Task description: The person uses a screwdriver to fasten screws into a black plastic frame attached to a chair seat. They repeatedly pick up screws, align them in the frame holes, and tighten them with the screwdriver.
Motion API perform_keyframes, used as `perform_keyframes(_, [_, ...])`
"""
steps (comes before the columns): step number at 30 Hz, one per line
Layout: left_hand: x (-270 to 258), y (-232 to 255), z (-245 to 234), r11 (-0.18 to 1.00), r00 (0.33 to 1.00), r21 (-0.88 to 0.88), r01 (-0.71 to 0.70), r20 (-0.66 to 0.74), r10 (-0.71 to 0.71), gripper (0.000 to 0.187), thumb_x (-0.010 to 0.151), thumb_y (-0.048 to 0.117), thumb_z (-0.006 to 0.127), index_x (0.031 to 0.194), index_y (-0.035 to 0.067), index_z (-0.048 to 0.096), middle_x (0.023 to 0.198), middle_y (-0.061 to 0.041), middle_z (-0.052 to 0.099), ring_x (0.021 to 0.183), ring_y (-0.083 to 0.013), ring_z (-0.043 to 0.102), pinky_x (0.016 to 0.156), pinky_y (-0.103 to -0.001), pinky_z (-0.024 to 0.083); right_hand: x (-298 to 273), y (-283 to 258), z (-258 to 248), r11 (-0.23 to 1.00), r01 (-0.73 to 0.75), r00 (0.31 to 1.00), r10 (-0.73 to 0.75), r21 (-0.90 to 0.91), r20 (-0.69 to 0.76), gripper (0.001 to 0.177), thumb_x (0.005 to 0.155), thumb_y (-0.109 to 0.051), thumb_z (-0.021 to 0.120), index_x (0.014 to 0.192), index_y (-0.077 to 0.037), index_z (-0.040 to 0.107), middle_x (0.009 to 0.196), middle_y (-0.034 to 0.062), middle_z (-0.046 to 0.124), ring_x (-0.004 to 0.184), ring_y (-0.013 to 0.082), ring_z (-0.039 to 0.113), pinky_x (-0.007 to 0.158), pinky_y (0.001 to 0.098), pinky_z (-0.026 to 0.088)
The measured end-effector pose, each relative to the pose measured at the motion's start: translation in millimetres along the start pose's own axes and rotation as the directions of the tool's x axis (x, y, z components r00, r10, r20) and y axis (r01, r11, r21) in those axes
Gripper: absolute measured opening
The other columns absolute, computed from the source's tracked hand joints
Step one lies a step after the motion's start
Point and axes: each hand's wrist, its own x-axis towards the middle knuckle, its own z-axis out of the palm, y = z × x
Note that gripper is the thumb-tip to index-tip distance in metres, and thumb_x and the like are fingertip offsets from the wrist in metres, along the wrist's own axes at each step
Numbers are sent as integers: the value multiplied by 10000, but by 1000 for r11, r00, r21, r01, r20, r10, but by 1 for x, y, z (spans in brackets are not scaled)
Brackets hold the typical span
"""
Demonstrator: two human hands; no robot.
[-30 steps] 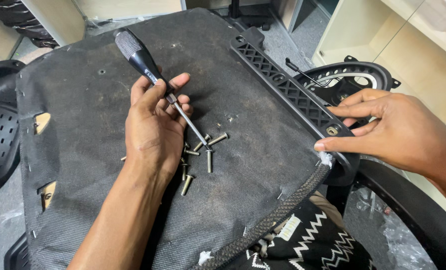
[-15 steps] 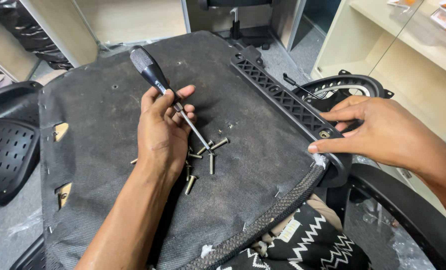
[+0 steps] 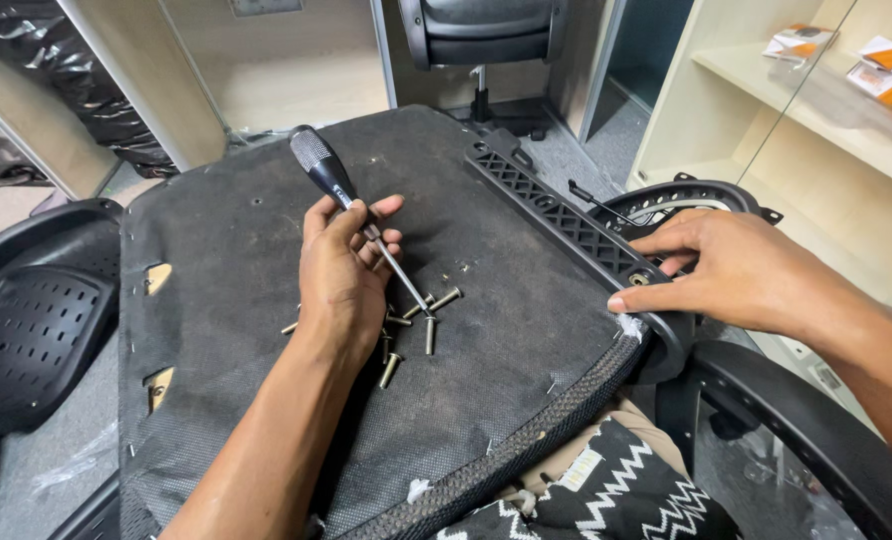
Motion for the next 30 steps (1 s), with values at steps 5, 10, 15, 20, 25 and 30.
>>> perform_keyframes(5, [-4, 2, 6, 997, 998, 46, -58, 3, 58, 335, 1003, 140, 486, 1327, 102, 405, 1133, -115, 757, 757, -136, 633, 725, -289, 548, 3, -2, -3, 1000, 11, 1000, -11, -10, -4, 796, 628, -591, 896, 1213, -72, 747, 1007, 118, 751, 925, 227, 716, 769, 359, 584])
perform_keyframes(10, [-8, 12, 6, 991, 993, 64, -114, 3, 114, 351, 997, 171, 486, 1330, 118, 390, 1198, -103, 750, 841, -147, 673, 787, -291, 564, -1, -10, -10, 984, 129, 983, -111, 119, -148, 738, 681, -565, 869, 1225, -83, 744, 1003, 113, 766, 933, 225, 734, 816, 365, 578])
perform_keyframes(15, [-8, 18, 2, 989, 989, 12, -145, 21, 145, 370, 998, 222, 515, 1324, 109, 384, 1230, -126, 751, 904, -173, 697, 827, -328, 548, 4, -27, -16, 806, 493, 857, -385, 328, -342, 450, 835, -351, 774, 1165, -47, 788, 1023, 81, 794, 958, 183, 732, 837, 315, 561])
perform_keyframes(20, [-9, 24, -1, 982, 978, -12, -189, 86, 189, 366, 1006, 260, 536, 1318, 113, 412, 1240, -108, 750, 932, -161, 687, 874, -338, 528, 30, -58, -9, 545, 427, 881, -432, 721, -195, 340, 911, -195, 708, 1207, -29, 733, 1043, 82, 763, 912, 141, 735, 836, 270, 613])
perform_keyframes(25, [-6, 20, -2, 978, 975, 10, -208, 86, 206, 369, 997, 262, 552, 1306, 115, 415, 1216, -88, 758, 898, -142, 683, 845, -315, 531, 59, -80, 3, 559, 290, 872, -488, 777, 25, 339, 896, -164, 703, 1196, -9, 731, 1037, 85, 767, 898, 149, 750, 832, 280, 634])
perform_keyframes(30, [-2, 17, -5, 965, 964, 50, -258, 82, 254, 420, 997, 249, 573, 1353, 105, 402, 1180, -100, 767, 818, -109, 648, 787, -278, 577, 55, -86, 12, 647, 286, 825, -541, 707, 162, 383, 852, -147, 750, 1210, -12, 738, 1055, 114, 772, 884, 137, 752, 839, 265, 637])
